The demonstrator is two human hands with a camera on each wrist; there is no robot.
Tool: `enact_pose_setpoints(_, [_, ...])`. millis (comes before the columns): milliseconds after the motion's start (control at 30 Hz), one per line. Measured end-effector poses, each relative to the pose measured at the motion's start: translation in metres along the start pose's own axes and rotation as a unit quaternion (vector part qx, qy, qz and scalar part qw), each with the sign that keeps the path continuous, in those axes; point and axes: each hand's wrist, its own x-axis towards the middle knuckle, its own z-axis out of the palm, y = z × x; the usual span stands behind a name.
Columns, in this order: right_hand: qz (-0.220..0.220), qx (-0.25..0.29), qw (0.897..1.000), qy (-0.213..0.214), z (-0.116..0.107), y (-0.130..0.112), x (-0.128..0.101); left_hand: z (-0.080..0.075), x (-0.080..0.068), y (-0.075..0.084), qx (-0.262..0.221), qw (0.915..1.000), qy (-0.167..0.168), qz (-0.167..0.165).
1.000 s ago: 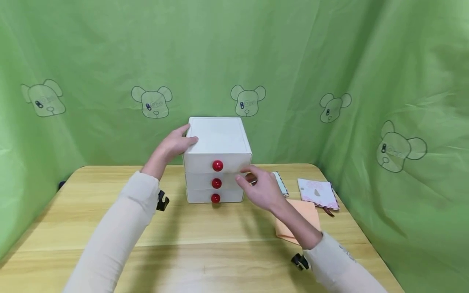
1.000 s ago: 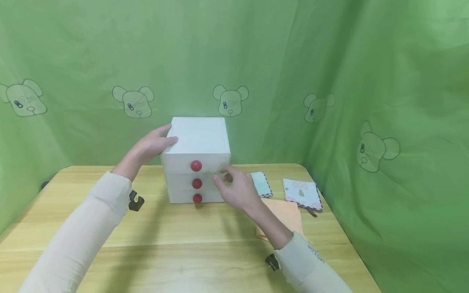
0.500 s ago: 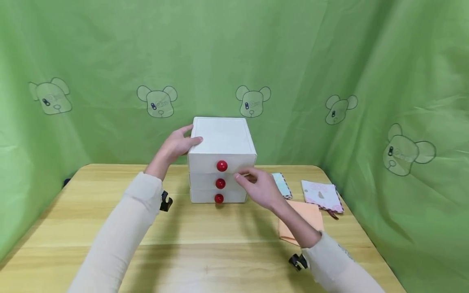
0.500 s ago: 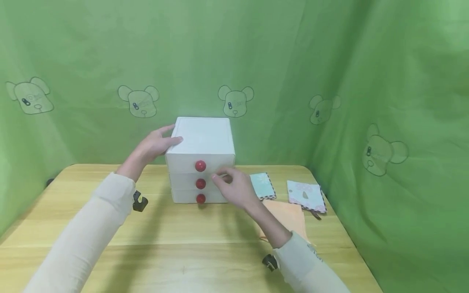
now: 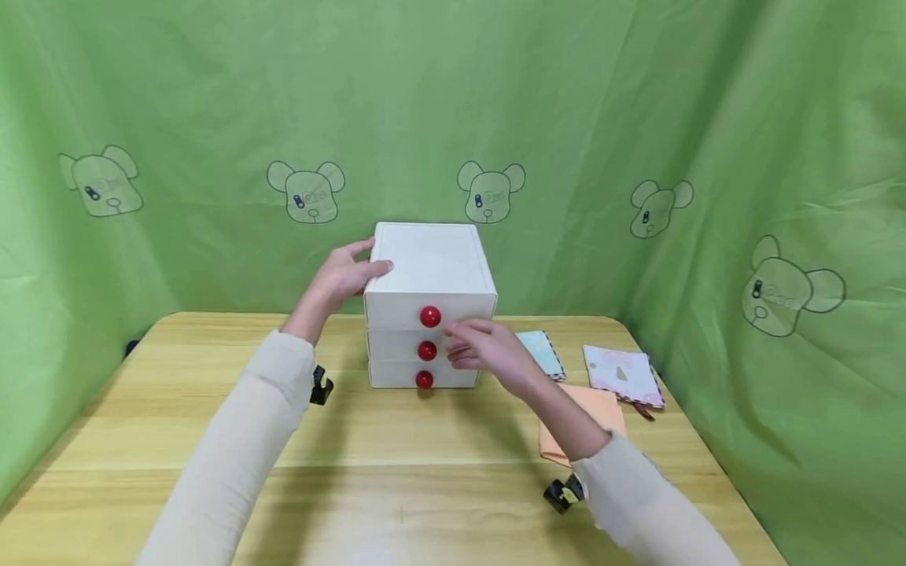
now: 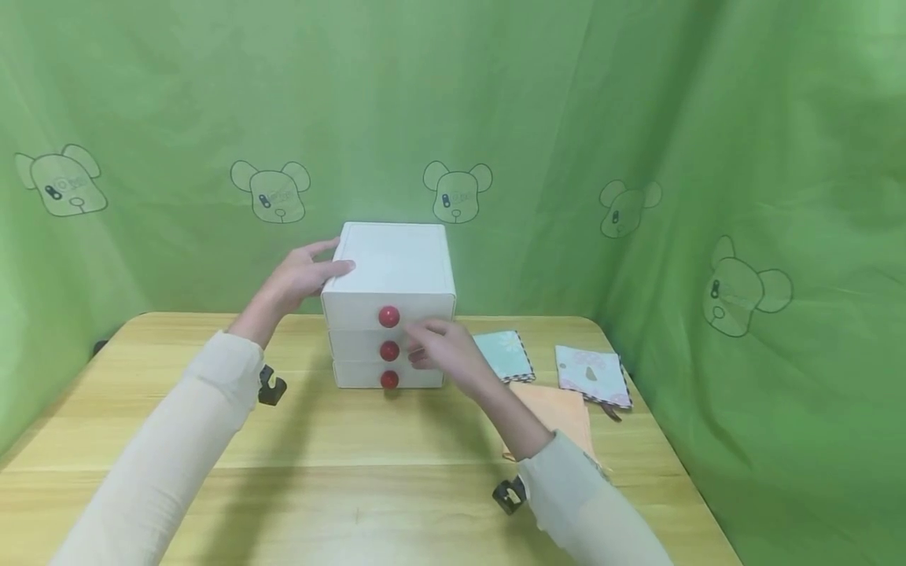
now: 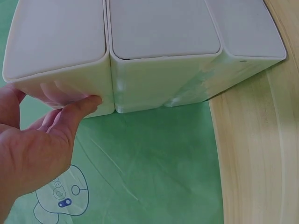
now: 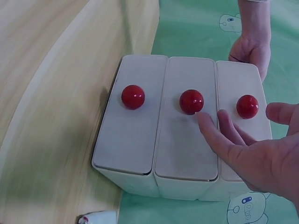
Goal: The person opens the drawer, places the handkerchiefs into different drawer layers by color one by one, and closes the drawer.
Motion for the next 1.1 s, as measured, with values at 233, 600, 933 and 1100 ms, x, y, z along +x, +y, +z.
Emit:
enact_pose_setpoints(233, [0.016, 0.066, 0.997, -0.038, 0.004, -0.009, 0.004, -0.001, 0.0, 0.0, 0.004, 1.0, 0.002, 0.0])
enact_pose_setpoints(600, [0.06, 0.157, 0.983, -0.068, 0.01, -0.016, 0.013, 0.0, -0.001, 0.0, -0.001, 1.0, 0.004, 0.0])
enact_pose_setpoints(933, [0.059, 0.199, 0.977, -0.054, 0.015, -0.016, 0.023, -0.001, 0.0, 0.0, -0.003, 1.0, -0.001, 0.005])
enact_pose_setpoints(1100, [0.068, 0.212, 0.975, -0.022, 0.019, -0.015, 0.025, -0.001, 0.0, -0.001, -0.002, 1.0, -0.003, 0.007])
